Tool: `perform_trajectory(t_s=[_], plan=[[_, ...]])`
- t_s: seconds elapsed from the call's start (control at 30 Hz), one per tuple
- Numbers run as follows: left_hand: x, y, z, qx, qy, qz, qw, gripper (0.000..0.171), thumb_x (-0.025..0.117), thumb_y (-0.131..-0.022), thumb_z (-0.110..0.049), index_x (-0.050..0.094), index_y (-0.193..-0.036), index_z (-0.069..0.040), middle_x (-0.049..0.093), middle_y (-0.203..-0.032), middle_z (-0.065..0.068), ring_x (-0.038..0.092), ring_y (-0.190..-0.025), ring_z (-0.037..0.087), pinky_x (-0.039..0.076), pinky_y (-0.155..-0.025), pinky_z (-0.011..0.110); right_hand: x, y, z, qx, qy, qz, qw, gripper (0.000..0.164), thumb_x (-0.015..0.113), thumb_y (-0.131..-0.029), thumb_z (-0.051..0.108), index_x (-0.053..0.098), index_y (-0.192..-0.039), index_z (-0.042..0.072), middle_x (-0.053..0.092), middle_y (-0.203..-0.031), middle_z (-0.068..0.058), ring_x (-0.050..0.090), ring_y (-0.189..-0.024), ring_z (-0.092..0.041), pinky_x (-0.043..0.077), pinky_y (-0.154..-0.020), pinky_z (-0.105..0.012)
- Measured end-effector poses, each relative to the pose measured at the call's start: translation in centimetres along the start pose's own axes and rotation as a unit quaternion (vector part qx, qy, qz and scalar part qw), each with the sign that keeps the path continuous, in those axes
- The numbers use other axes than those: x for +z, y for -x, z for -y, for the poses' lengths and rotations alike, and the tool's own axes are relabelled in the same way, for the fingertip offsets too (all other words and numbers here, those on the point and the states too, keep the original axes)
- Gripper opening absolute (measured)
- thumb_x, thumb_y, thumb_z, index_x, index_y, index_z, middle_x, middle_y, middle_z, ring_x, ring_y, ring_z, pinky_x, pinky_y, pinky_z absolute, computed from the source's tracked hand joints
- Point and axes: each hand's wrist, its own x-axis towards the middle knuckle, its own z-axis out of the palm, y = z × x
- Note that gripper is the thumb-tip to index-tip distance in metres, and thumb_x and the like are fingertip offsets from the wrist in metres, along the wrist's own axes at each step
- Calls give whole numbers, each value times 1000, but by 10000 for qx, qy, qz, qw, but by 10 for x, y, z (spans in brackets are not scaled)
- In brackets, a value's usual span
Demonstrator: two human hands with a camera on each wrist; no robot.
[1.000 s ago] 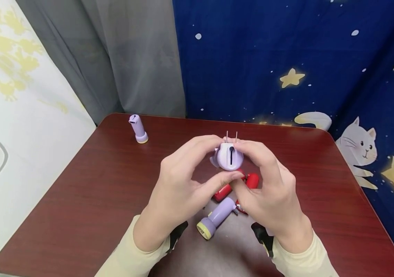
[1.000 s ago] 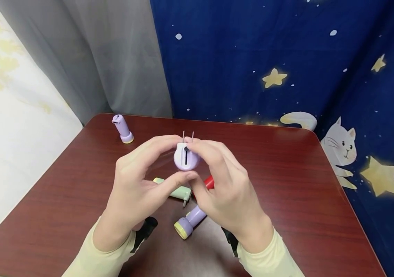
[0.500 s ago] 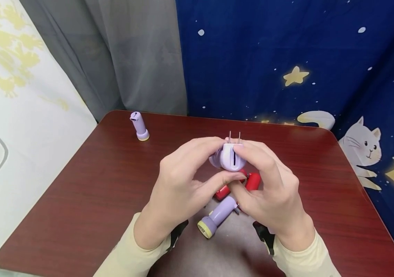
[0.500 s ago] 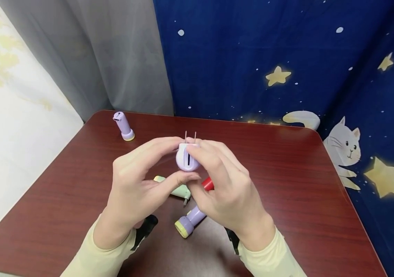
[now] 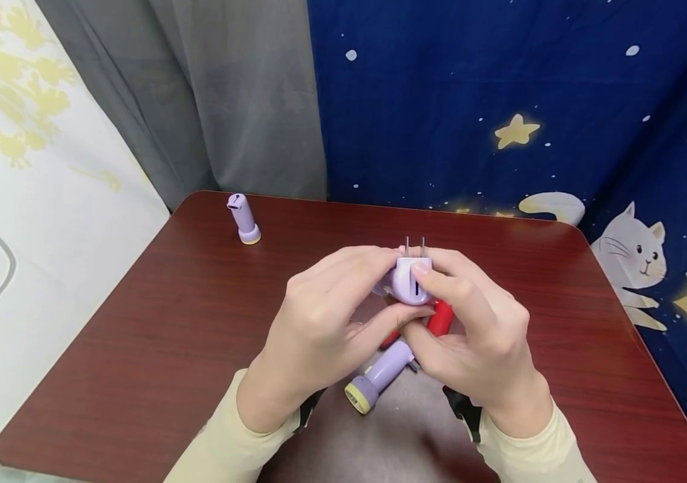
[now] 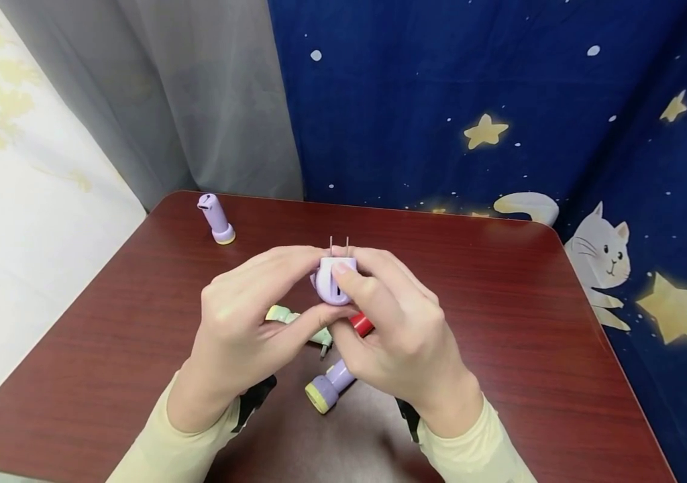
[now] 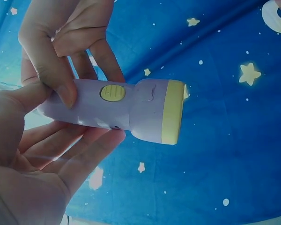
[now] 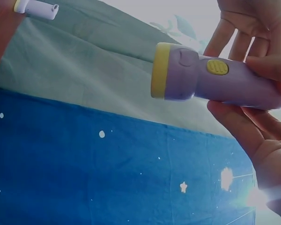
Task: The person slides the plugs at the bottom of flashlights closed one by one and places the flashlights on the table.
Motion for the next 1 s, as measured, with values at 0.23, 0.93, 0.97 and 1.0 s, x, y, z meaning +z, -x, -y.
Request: perform_trajectory(t_s=[0.23, 0.93, 0.97, 1.0], plan=[[3, -1, 0, 194, -72, -142, 9997, 50, 94, -81, -15, 72, -121, 8, 79, -108, 16, 77, -100, 24, 64, -97, 32, -2, -1, -2, -108, -230, 7, 9997, 17, 69, -92, 9, 67, -103, -4, 75, -106, -29, 76, -86, -36, 61, -101, -27], [4, -2, 2, 253, -94, -317, 9991, 43, 93, -82, -14, 73, -115, 7, 79, -105, 15, 77, -98, 24, 64, -97, 33, 0, 0, -2, -109, -514, 20, 9986, 9, 65, -89, 0, 57, -91, -2, 76, -113, -31, 76, -93, -40, 63, -100, -31], [4, -2, 2, 234, -99, -309, 9992, 43, 93, -82, -14, 73, -114, 7, 79, -105, 15, 77, -99, 24, 64, -98, 33, 1, 0, -2, -89, -541, 32, 9985, 8, 64, -89, -2, 56, -90, -2, 76, -114, -31, 76, -94, -39, 63, -99, -30], [4, -2, 3, 218, -106, -301, 9993, 44, 93, -81, -14, 74, -114, 7, 79, -105, 15, 77, -99, 25, 64, -98, 33, 2, 1, -2, -73, -562, 39, 9984, 7, 63, -88, -3, 56, -89, -3, 76, -114, -31, 76, -94, -39, 63, -99, -30]])
